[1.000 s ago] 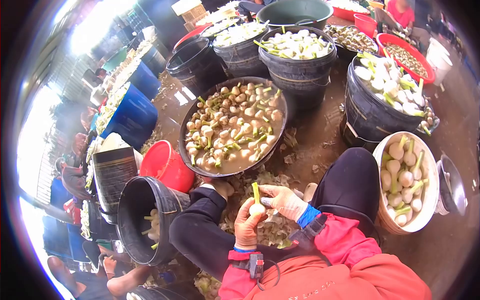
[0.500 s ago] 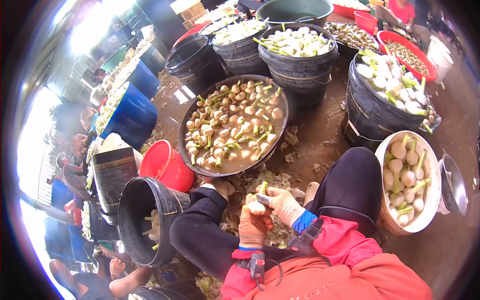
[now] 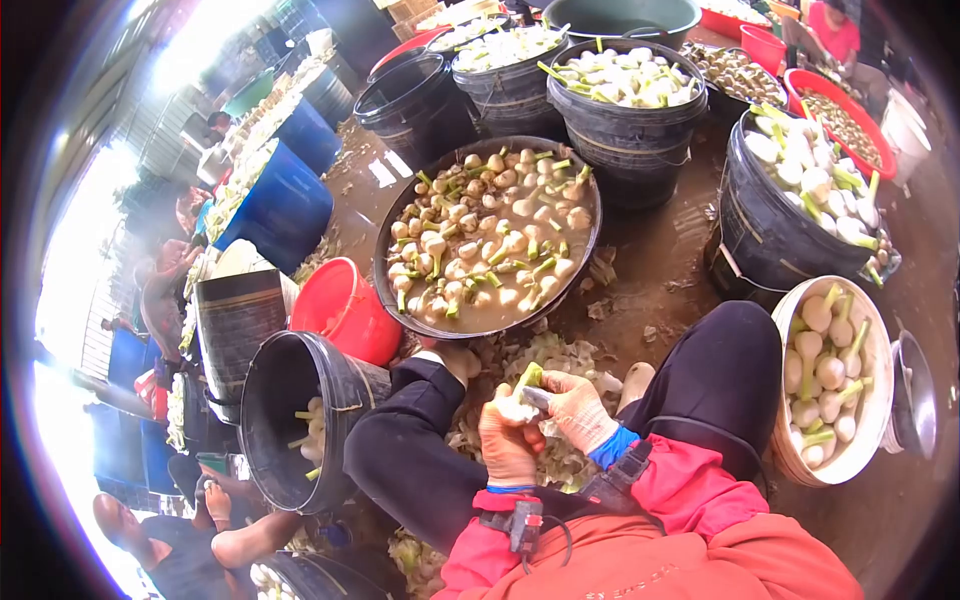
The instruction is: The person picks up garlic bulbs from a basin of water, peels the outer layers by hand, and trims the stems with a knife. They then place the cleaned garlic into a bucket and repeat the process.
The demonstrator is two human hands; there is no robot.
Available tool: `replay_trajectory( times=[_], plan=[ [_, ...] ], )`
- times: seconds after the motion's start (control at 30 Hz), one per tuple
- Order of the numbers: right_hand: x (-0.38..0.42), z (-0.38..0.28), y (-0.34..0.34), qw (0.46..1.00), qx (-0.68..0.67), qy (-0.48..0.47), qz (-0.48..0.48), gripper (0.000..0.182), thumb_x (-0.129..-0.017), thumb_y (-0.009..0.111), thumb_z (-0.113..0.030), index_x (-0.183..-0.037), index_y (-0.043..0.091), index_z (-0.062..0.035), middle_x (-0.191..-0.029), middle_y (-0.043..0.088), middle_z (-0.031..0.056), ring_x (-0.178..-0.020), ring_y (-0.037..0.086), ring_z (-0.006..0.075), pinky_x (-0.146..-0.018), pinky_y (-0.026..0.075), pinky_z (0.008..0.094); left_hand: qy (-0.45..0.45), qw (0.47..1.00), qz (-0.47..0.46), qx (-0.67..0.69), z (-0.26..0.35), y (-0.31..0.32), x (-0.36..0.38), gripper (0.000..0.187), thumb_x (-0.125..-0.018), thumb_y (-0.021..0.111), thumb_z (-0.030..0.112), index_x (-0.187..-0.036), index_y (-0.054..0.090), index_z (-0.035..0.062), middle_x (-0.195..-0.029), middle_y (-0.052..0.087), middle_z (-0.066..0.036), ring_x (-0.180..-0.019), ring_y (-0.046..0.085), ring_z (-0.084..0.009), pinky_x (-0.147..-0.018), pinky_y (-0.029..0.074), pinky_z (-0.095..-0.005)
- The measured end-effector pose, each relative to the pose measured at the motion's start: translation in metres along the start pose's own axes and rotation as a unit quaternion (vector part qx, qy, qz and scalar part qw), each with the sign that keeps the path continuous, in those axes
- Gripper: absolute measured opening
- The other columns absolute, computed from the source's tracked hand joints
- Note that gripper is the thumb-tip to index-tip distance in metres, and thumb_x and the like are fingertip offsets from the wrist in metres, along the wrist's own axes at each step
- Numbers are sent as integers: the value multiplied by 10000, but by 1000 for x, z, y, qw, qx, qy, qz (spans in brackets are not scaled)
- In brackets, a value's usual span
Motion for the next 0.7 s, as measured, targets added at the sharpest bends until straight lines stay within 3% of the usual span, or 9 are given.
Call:
replay_trajectory(
  times=[0.03, 0.13, 0.17, 0.2, 0.27, 0.33, 0.4, 0.53, 0.7],
  plan=[
    [0, 2, 0, 1000, 10, 1, -1, 252, -848, 631, -122, -1066, 603, 1, -919, 628, 13, -789, 584, 78, -701, 481, 230, -48, 999, 13, 6, -4, -9, 1, 605, -797, 430, 658, -980, 558, 95, -643, 535, -47, -429, 381, -101, -367, 298, -215],
    [2, -1, -2, 998, -28, 7, -62, 258, -847, 630, -123, -1070, 604, 4, -917, 629, 16, -776, 582, 78, -678, 479, 223, -208, 966, -112, 109, 7, -7, 2, 553, -794, 422, 653, -856, 558, 121, -582, 502, -43, -369, 347, -143, -340, 290, -258],
    [0, 0, -2, 997, -35, 25, -70, 285, -804, 659, -75, -1074, 612, 3, -903, 636, 20, -762, 580, 85, -642, 472, 220, -239, 966, -55, 86, 11, -5, 2, 550, -811, 430, 651, -838, 550, 115, -565, 483, -44, -359, 358, -152, -344, 299, -266],
    [-1, 1, -1, 997, -33, 26, -70, 285, -804, 659, -75, -1074, 612, 3, -903, 636, 20, -762, 580, 85, -642, 472, 220, -238, 966, -56, 88, 7, -8, -1, 550, -811, 430, 651, -838, 550, 115, -565, 483, -44, -359, 358, -152, -344, 299, -266],
    [-4, 2, -2, 998, -47, 47, -21, 266, -809, 671, -109, -1051, 621, -12, -895, 637, 17, -756, 578, 85, -632, 472, 218, -63, 977, 196, -49, 2, -32, -15, 590, -824, 422, 662, -942, 541, 97, -587, 483, -45, -389, 408, -156, -370, 334, -282],
    [-8, 0, -5, 999, -25, 24, -5, 258, -828, 648, -109, -1062, 611, -9, -912, 634, 17, -777, 577, 82, -657, 474, 225, -21, 986, 161, -38, -9, -37, -12, 577, -837, 496, 597, -1079, 482, 74, -734, 518, -39, -495, 485, -156, -440, 439, -302],
    [-8, 1, -6, 1000, 16, -13, 21, 244, -864, 603, -107, -1085, 591, -4, -946, 628, 17, -820, 576, 78, -705, 477, 239, 193, 959, 81, -193, -6, -20, -2, 499, -868, 528, 504, -1139, 450, 92, -990, 555, -49, -730, 576, -181, -632, 526, -357],
    [-10, 13, -6, 995, 84, -1, -60, 241, -849, 593, -50, -1086, 587, -6, -955, 624, 19, -861, 564, 85, -749, 469, 238, 147, 965, 14, -218, -1, -22, -3, 491, -849, 633, 324, -1215, 404, 91, -1002, 546, -51, -796, 593, -182, -636, 547, -329],
    [-18, 7, -18, 989, 127, -55, 45, 286, -806, 570, 4, -1092, 580, -2, -983, 651, 114, -881, 599, 158, -766, 461, 258, -21, 995, -85, -46, 0, -13, 0, 531, -734, 749, 250, -1154, 470, 83, -872, 587, -89, -658, 617, -204, -562, 560, -331]
  ],
)
Point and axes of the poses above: each hand's wrist, its own x-axis away from the middle knuckle, its own y-axis out of the palm, z = x × y, the point moved 3 cm from there along -x, towards the middle knuckle
